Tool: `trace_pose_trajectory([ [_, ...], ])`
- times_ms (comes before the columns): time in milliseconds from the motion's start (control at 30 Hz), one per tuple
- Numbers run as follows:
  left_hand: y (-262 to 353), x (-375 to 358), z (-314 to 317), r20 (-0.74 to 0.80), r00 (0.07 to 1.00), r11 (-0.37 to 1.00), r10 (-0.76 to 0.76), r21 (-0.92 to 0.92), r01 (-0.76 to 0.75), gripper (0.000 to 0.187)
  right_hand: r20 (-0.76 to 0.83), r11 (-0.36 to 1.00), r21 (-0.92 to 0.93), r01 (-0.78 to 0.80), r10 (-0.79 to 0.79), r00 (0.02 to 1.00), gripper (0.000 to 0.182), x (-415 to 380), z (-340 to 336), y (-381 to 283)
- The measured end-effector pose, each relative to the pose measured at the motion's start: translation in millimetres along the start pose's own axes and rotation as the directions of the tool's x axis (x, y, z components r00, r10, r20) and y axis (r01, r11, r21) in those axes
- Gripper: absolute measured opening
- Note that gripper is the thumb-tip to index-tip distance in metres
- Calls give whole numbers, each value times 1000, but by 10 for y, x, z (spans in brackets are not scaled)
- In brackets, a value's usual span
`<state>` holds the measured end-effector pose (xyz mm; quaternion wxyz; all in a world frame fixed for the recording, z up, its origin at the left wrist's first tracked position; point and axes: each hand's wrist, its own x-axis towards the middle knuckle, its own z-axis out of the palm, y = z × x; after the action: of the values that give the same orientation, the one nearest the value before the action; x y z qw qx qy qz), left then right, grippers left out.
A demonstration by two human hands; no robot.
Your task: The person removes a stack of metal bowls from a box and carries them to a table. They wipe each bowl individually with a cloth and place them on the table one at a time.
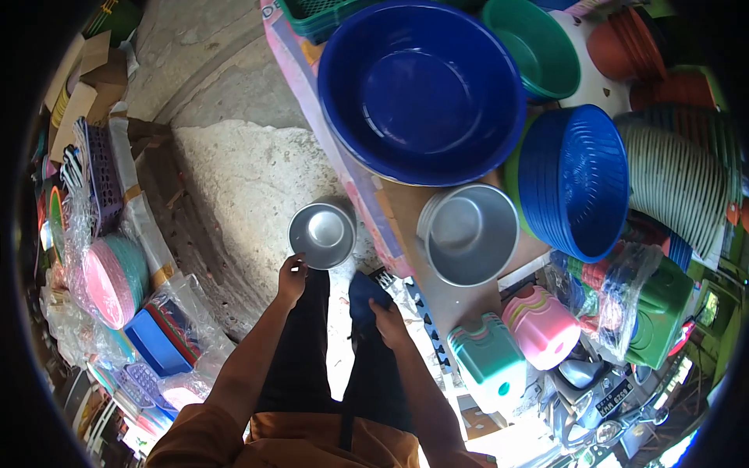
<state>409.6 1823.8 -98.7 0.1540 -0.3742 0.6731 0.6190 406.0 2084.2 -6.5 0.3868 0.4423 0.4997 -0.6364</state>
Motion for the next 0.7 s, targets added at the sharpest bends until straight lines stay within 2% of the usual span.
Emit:
trace_pose_trajectory([
  [67, -332, 68, -272, -64, 996, 980, 62, 191, -49, 32, 13, 996, -80, -29, 31, 999, 55, 408, 159, 192],
  [100, -528, 178, -384, -78, 993, 978, 85, 195, -68, 35, 22, 988, -150, -45, 49, 999, 54, 589, 225, 262],
  [133, -523, 216, -449, -86, 993, 979, 75, 196, -57, 35, 68, 987, -162, -19, 30, 997, 51, 698, 328, 247],
  [200, -332, 320, -525, -110, 991, 959, 80, 281, -46, 36, 28, 986, -163, -15, 20, 999, 49, 988, 485, 270],
  [267, -291, 513, -589, -44, 994, 939, 99, 333, -79, 43, -11, 989, -148, -1, 0, 1000, 45, 1149, 660, 162],
  [333, -186, 704, -585, -5, 997, 952, 82, 298, -77, 48, -121, 968, -222, 118, -147, 982, 39, 1372, 763, 175],
  [367, -159, 842, -564, -2, 997, 952, 82, 297, -77, 48, -125, 968, -221, 118, -148, 981, 39, 1509, 807, 205],
  [433, -143, 1096, -490, 67, 939, 842, 338, 423, -334, 51, -337, 950, -279, 143, -236, 911, 39, 1741, 839, 324],
  [467, -108, 1209, -447, 86, 928, 856, 361, 364, -367, 47, -352, 952, -276, 130, -226, 908, 39, 1755, 864, 325],
  [533, -28, 1360, -404, 138, 901, 822, 411, 371, -432, 40, -293, 929, -327, 174, -275, 916, 54, 1749, 874, 337],
  [600, 137, 1372, -344, 72, 940, 869, 334, 363, -337, 31, -311, 930, -307, 202, -299, 902, 53, 1881, 785, 525],
  [667, 57, 1438, -337, 97, 881, 777, 463, 435, -456, 29, -359, 935, -287, 210, -308, 881, 50, 1782, 866, 480],
  [700, 44, 1445, -336, 107, 880, 774, 463, 436, -460, 29, -350, 940, -301, 161, -266, 898, 48, 1718, 906, 425],
])
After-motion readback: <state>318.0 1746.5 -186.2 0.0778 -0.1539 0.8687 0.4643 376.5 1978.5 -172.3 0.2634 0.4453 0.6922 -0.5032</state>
